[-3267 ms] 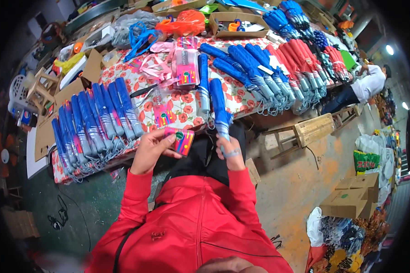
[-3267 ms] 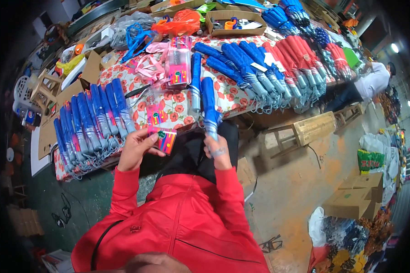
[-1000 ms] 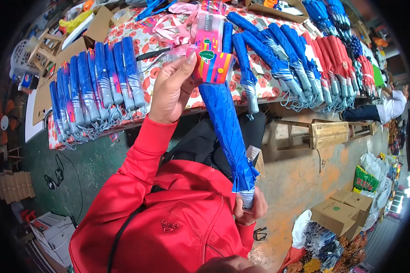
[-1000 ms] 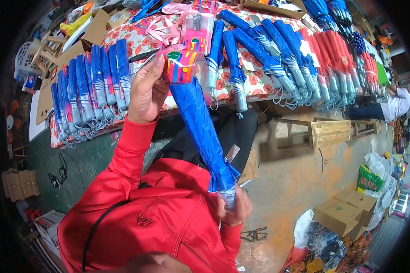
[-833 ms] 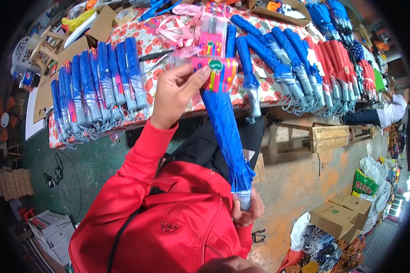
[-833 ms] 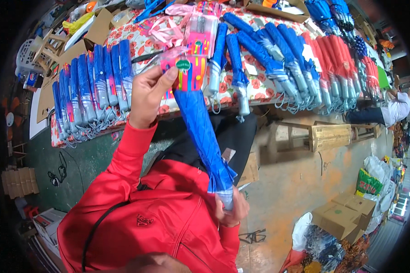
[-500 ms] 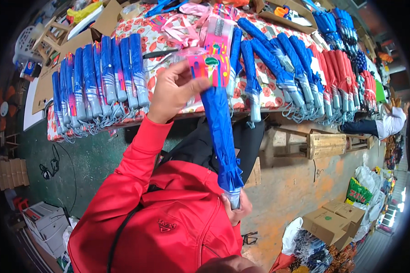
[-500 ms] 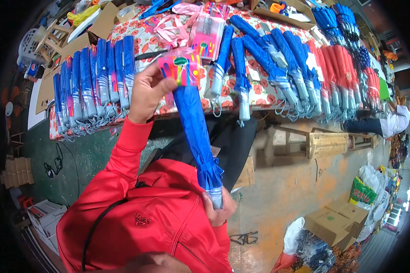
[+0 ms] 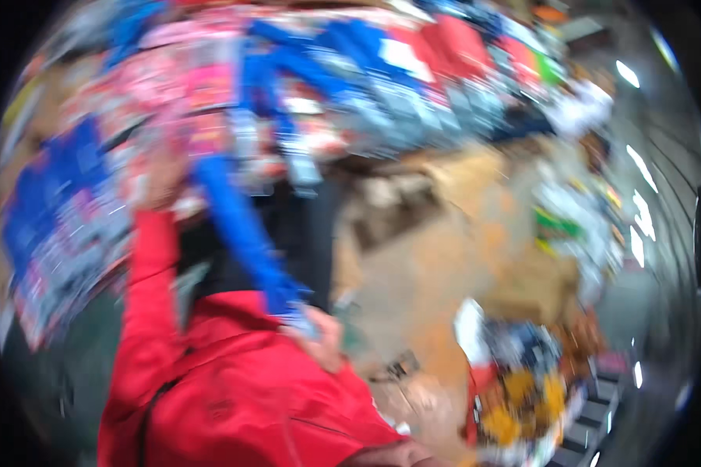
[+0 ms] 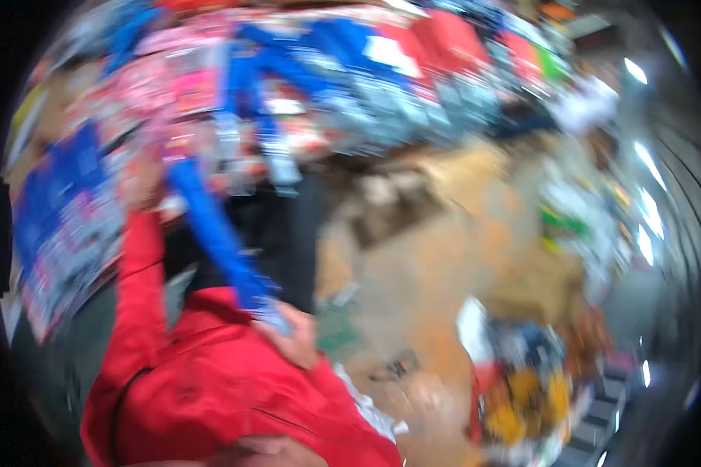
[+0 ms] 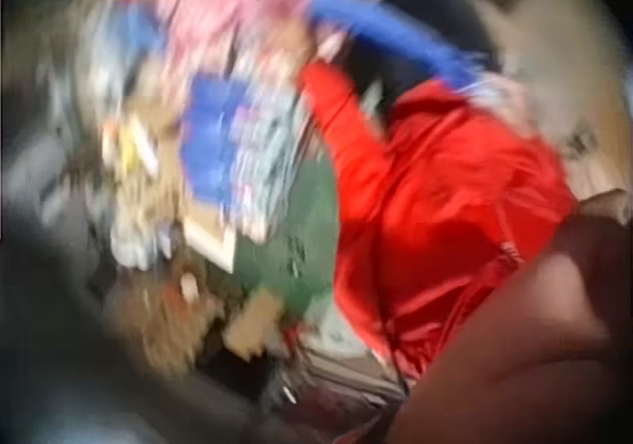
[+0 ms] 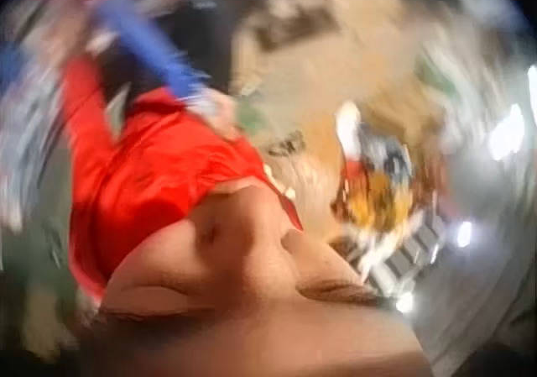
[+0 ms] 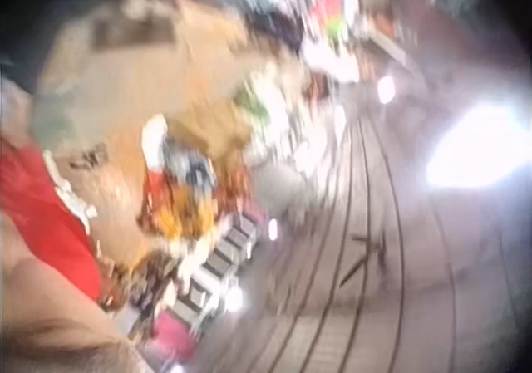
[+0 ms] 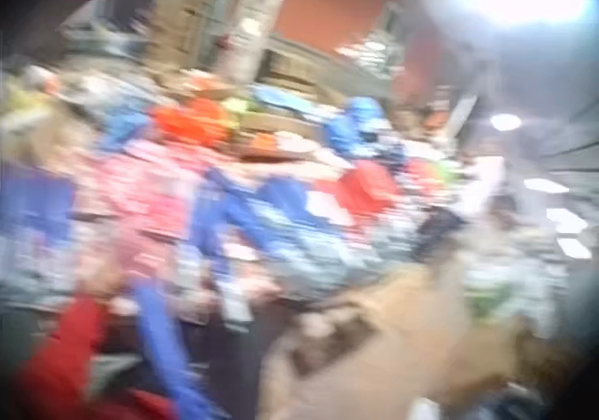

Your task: Packaging umbrellas into plastic sleeves at a production station.

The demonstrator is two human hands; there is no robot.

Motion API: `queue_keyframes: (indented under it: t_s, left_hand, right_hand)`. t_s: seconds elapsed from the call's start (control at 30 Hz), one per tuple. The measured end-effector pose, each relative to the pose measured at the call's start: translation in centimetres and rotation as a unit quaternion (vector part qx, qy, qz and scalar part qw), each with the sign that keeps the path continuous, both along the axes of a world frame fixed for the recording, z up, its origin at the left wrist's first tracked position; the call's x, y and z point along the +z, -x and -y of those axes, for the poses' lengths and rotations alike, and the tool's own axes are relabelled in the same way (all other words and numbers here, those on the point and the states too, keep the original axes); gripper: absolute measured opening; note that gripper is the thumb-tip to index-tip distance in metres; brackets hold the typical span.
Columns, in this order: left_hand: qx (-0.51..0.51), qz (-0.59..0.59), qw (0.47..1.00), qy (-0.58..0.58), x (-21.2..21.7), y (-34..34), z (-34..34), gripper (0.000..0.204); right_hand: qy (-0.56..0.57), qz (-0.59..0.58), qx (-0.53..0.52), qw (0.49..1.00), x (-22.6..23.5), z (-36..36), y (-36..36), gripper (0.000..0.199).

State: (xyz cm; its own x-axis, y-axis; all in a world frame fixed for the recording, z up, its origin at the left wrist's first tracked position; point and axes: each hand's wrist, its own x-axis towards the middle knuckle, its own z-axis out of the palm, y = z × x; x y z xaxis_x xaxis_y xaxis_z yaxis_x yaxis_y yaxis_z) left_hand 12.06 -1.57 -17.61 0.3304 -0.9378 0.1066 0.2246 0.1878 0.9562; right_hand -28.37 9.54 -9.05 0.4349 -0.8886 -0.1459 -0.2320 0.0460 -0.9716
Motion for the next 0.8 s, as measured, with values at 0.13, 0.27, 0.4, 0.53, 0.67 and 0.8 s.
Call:
queue_keyframes:
  t_s: [0.13, 0.27, 0.4, 0.53, 0.67, 0.8]
  left_hand:
    - [0.011, -0.158, 0.987, -0.032, -7.0, -4.3, -1.5, 0.047]
    - [-0.079, -0.185, 0.976, 0.082, -0.5, 3.1, 1.7, 0.039]
    - [-0.090, -0.251, 0.962, 0.063, 0.5, 3.1, 1.4, 0.044]
    - [-0.098, -0.240, 0.964, 0.058, 1.9, 2.2, 1.4, 0.052]
    - [-0.109, -0.234, 0.963, 0.076, 2.0, 1.7, 1.6, 0.058]
    - [-0.127, -0.225, 0.959, 0.115, 3.7, 2.0, 2.3, 0.064]
  right_hand:
    - [-0.007, 0.061, 0.029, 0.998, 1.4, 3.1, 0.7, 0.028]
    - [-0.107, 0.053, 0.052, 0.991, 0.8, 2.3, 1.9, 0.030]
    - [-0.167, 0.110, 0.079, 0.977, 0.5, 2.6, 1.6, 0.027]
    - [-0.151, 0.132, 0.084, 0.976, 0.2, 2.5, 0.2, 0.024]
    - [-0.177, 0.164, 0.090, 0.966, 0.7, 2.7, -0.1, 0.025]
    - [-0.235, 0.198, 0.103, 0.946, 0.8, 2.9, 0.0, 0.027]
